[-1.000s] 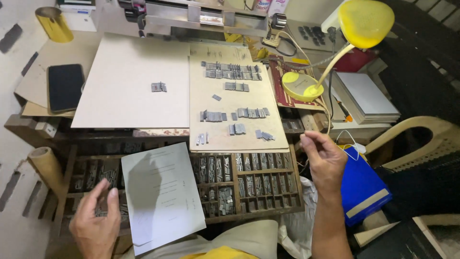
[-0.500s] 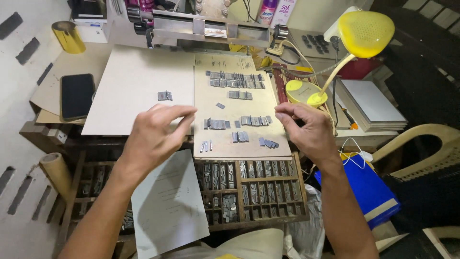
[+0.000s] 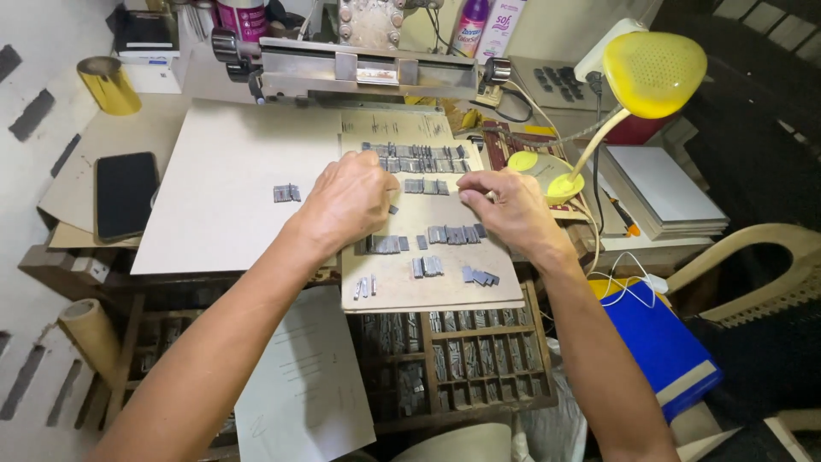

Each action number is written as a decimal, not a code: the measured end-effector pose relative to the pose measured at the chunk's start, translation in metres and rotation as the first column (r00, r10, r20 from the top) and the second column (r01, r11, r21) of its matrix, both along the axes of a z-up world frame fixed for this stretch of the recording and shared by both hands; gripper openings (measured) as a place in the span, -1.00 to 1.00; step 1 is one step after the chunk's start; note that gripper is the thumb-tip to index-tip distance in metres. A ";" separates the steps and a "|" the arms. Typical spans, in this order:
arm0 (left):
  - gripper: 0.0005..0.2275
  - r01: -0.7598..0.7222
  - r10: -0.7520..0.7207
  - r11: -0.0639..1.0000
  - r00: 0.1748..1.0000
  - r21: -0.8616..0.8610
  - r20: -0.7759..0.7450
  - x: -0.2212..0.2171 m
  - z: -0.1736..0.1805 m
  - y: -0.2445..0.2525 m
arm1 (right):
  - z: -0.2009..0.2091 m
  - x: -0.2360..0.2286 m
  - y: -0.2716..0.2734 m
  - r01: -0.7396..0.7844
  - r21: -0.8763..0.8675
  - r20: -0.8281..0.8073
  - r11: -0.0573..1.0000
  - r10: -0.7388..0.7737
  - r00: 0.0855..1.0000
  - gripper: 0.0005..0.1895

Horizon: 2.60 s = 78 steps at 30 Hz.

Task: The person arranges small rectangular metal blocks on a flat board, picking them up one by one and placing them into rows. The person occasionally picks up a block to inspect it before returning it to the board. The task continues with repeated placement and minor adjustments of the blocks.

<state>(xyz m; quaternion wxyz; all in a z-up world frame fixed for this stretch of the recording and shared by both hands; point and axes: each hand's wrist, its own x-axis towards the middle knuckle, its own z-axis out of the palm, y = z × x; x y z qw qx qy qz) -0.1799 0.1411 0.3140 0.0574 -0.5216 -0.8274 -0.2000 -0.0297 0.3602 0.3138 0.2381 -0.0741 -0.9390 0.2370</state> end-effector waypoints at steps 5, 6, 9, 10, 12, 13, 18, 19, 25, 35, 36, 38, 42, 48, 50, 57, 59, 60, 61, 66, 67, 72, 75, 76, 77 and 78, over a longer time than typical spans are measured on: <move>-0.77 0.030 -0.029 1.000 0.995 0.009 -0.092 -0.010 -0.015 0.031 | 0.003 -0.011 -0.004 0.001 -0.018 -0.007 1.000 -0.001 1.000 -0.80; -0.78 0.034 -0.032 0.999 0.993 0.009 -0.118 -0.011 -0.016 0.036 | 0.003 -0.011 -0.002 0.007 -0.015 -0.003 1.000 -0.007 1.000 -0.80; -0.80 0.069 -0.063 0.996 0.991 0.047 -0.118 -0.014 -0.025 0.053 | -0.008 -0.010 0.015 0.067 0.052 -0.037 0.996 -0.065 0.997 -0.81; -0.80 0.072 -0.066 0.996 0.991 0.047 -0.115 -0.010 -0.019 0.055 | -0.009 -0.008 0.017 0.070 0.051 -0.035 0.996 -0.068 0.997 -0.81; -0.77 0.079 -0.076 0.996 0.995 0.041 -0.060 -0.002 -0.009 0.058 | -0.011 -0.006 0.021 0.061 0.056 -0.115 0.997 -0.054 0.992 -0.81; -0.77 0.078 -0.075 0.996 0.996 0.040 -0.056 -0.002 -0.009 0.060 | -0.012 -0.005 0.023 0.060 0.056 -0.111 0.997 -0.053 0.992 -0.81; -0.76 0.128 -0.134 0.987 0.990 0.102 0.050 -0.001 -0.004 0.051 | -0.017 -0.007 0.028 0.046 0.095 -0.152 0.994 -0.031 0.988 -0.80; -0.76 0.120 -0.126 0.988 0.991 0.100 0.052 -0.006 -0.003 0.039 | -0.016 -0.006 0.027 0.038 0.092 -0.150 0.995 -0.024 0.988 -0.80; -0.81 0.077 -0.090 0.995 0.975 0.071 0.205 -0.007 0.025 -0.029 | -0.002 0.020 0.017 0.030 -0.013 -0.127 0.999 -0.031 0.991 -0.83; -0.82 0.089 -0.095 0.995 0.951 0.035 0.296 0.019 0.039 -0.036 | 0.025 0.056 -0.019 -0.044 -0.016 0.011 0.999 0.044 0.999 -0.78; -0.83 0.090 -0.091 0.996 0.953 0.015 0.289 0.027 0.042 -0.034 | 0.026 0.057 -0.021 -0.037 -0.007 0.037 0.999 0.037 0.999 -0.76; -0.82 0.124 -0.117 0.992 0.950 -0.008 0.290 0.037 0.043 -0.022 | 0.029 0.060 -0.025 -0.046 -0.007 0.053 0.999 0.047 0.998 -0.73; -0.78 0.165 -0.135 0.983 0.948 -0.084 0.287 0.058 0.051 -0.012 | 0.029 0.056 -0.026 -0.105 -0.001 0.097 0.994 0.105 0.990 -0.61; -0.77 0.173 -0.131 0.976 0.951 -0.132 0.278 0.065 0.055 -0.008 | 0.024 0.053 -0.012 -0.113 -0.114 0.146 0.987 0.129 0.981 -0.62; -0.77 0.167 -0.118 0.976 0.946 -0.143 0.301 0.066 0.058 -0.009 | 0.019 0.052 -0.005 -0.129 -0.180 0.147 0.975 0.157 0.977 -0.60; -0.78 0.134 -0.071 0.977 0.940 -0.169 0.335 0.062 0.060 -0.012 | 0.042 0.075 -0.021 -0.151 -0.485 0.066 0.861 0.208 0.976 -0.71; -0.80 0.135 -0.078 0.979 0.942 -0.153 0.326 0.060 0.058 -0.011 | 0.045 0.077 -0.024 -0.143 -0.457 0.104 0.878 0.212 0.972 -0.68; -0.83 0.135 -0.086 0.982 0.946 -0.136 0.314 0.059 0.057 -0.010 | 0.046 0.079 -0.025 -0.137 -0.425 0.138 0.895 0.214 0.967 -0.65; -0.83 0.138 -0.090 0.981 0.945 -0.134 0.315 0.058 0.055 -0.008 | 0.045 0.078 -0.028 -0.134 -0.424 0.140 0.896 0.211 0.968 -0.65; -0.82 0.165 -0.122 0.979 0.942 -0.116 0.313 0.058 0.052 -0.006 | 0.045 0.075 -0.027 -0.123 -0.371 0.143 0.920 0.188 0.972 -0.69; -0.82 0.162 -0.118 0.980 0.942 -0.117 0.315 0.057 0.048 -0.007 | 0.041 0.072 -0.025 -0.125 -0.373 0.145 0.919 0.191 0.971 -0.69; -0.84 0.170 -0.143 0.983 0.948 -0.074 0.284 0.054 0.042 -0.004 | 0.031 0.061 -0.022 -0.053 -0.103 0.163 0.993 0.069 0.984 -0.76; -0.85 0.160 -0.136 0.985 0.952 -0.067 0.274 0.056 0.041 -0.002 | 0.027 0.058 -0.022 -0.036 -0.132 0.180 0.991 0.060 0.982 -0.77; -0.85 0.161 -0.137 0.985 0.952 -0.068 0.275 0.057 0.041 -0.002 | 0.027 0.057 -0.023 -0.036 -0.133 0.180 0.990 0.060 0.982 -0.77; -0.85 0.150 -0.126 0.986 0.953 -0.067 0.277 0.057 0.041 -0.001 | 0.027 0.056 -0.024 -0.040 -0.138 0.181 0.990 0.065 0.981 -0.77; -0.85 0.139 -0.116 0.988 0.953 -0.065 0.279 0.058 0.040 0.000 | 0.028 0.054 -0.025 -0.045 -0.143 0.181 0.989 0.070 0.981 -0.78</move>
